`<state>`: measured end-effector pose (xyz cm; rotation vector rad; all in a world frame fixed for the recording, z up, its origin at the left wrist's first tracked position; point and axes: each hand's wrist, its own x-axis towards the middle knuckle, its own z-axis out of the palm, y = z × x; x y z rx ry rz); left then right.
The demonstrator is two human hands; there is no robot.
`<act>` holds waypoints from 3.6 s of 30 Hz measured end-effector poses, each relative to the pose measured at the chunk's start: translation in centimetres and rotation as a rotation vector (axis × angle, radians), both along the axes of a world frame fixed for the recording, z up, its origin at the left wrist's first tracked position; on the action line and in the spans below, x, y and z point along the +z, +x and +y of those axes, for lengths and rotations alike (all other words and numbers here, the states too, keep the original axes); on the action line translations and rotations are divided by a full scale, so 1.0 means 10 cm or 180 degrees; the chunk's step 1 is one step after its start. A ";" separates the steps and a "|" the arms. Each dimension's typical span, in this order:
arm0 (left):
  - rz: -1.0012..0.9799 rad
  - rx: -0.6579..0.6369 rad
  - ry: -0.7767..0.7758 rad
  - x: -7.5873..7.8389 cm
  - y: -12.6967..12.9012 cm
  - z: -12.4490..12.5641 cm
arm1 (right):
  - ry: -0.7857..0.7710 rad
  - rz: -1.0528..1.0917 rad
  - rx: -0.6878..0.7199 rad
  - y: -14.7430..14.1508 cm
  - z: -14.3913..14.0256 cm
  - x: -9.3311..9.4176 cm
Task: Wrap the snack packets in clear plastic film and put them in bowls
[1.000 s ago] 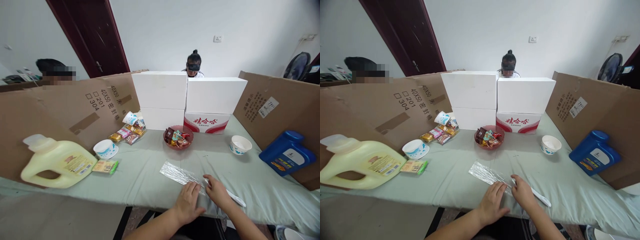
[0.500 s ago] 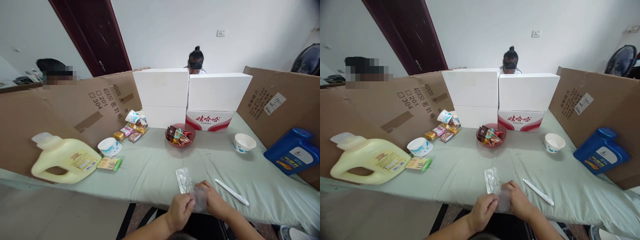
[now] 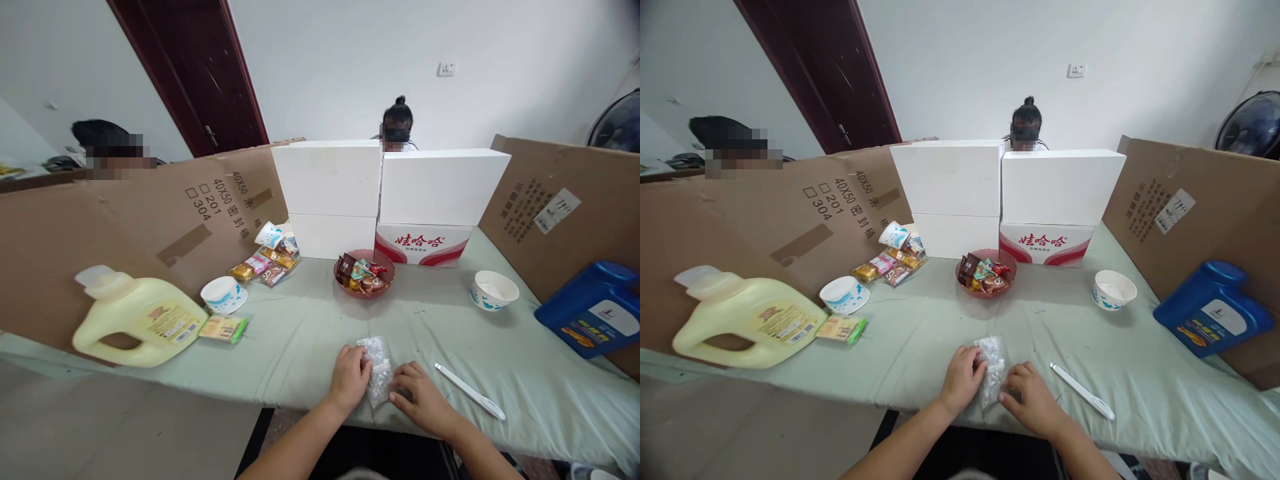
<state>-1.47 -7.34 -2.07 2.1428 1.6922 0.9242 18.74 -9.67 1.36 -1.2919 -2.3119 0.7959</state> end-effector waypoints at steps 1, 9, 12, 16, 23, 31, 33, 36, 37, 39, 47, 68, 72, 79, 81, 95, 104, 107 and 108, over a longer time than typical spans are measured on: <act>-0.0035 0.0069 0.0001 -0.04 0.00 0.00 | -0.0014 0.0032 -0.0077 -0.02 0.01 -0.03; 0.0194 0.0092 0.0198 -0.10 0.02 0.01 | 0.0276 -0.0149 -0.0168 -0.06 -0.06 -0.05; 0.0487 -0.0021 0.0190 -0.03 0.04 0.00 | 0.0358 -0.0244 -0.0109 -0.05 -0.11 -0.03; 0.0611 -0.0067 0.0124 0.02 0.05 -0.01 | 0.0704 -0.0338 -0.0327 -0.02 -0.13 -0.06; 0.1043 0.0049 0.0212 0.08 0.06 0.00 | 0.0913 -0.0779 0.0754 -0.06 -0.17 -0.13; 0.1028 -0.1568 0.0482 0.08 -0.13 0.25 | 0.0847 -0.0912 0.0488 -0.15 -0.32 -0.29; 0.0961 -0.1348 0.0432 0.11 -0.20 0.33 | 0.0894 -0.0912 0.0511 -0.14 -0.32 -0.29; 0.0954 -0.0905 0.0516 0.17 -0.24 0.40 | 0.0968 -0.0941 0.0528 -0.13 -0.31 -0.30; 0.0922 -0.0851 0.0589 0.18 -0.23 0.40 | 0.1013 -0.0945 0.0531 -0.13 -0.31 -0.31; 0.0854 -0.1123 0.0704 0.18 -0.17 0.36 | 0.1148 -0.0939 0.0487 -0.14 -0.32 -0.34; 0.1065 -0.1648 0.0254 0.07 -0.05 0.22 | 0.1822 -0.0716 0.0051 -0.23 -0.42 -0.48; 0.0221 -0.1942 0.0037 0.04 -0.16 0.08 | 0.1557 0.0160 0.0311 -0.37 -0.45 -0.33; -0.0116 -0.1855 -0.0151 -0.01 -0.17 0.13 | 0.0949 0.0284 0.0210 -0.38 -0.19 -0.16; -0.0573 -0.1465 -0.0476 -0.19 -0.21 0.23 | 0.0691 -0.0448 -0.0712 -0.51 0.34 -0.27; -0.0611 -0.1425 -0.0464 -0.23 -0.21 0.24 | 0.0718 -0.0621 -0.0851 -0.55 0.39 -0.34; 0.0037 -0.1468 0.0777 0.04 -0.12 0.04 | 0.1083 -0.1321 -0.0972 -0.67 0.35 -0.41; 0.0449 -0.1014 0.0389 0.02 -0.07 0.07 | 0.1531 -0.1395 -0.1551 -0.36 0.39 -0.28; 0.0401 -0.1021 0.0309 0.04 -0.07 0.08 | 0.1764 -0.1119 -0.1458 -0.27 0.36 -0.22; 0.0385 -0.1016 0.0282 0.04 -0.06 0.08 | 0.1835 -0.0933 -0.1231 -0.28 0.33 -0.22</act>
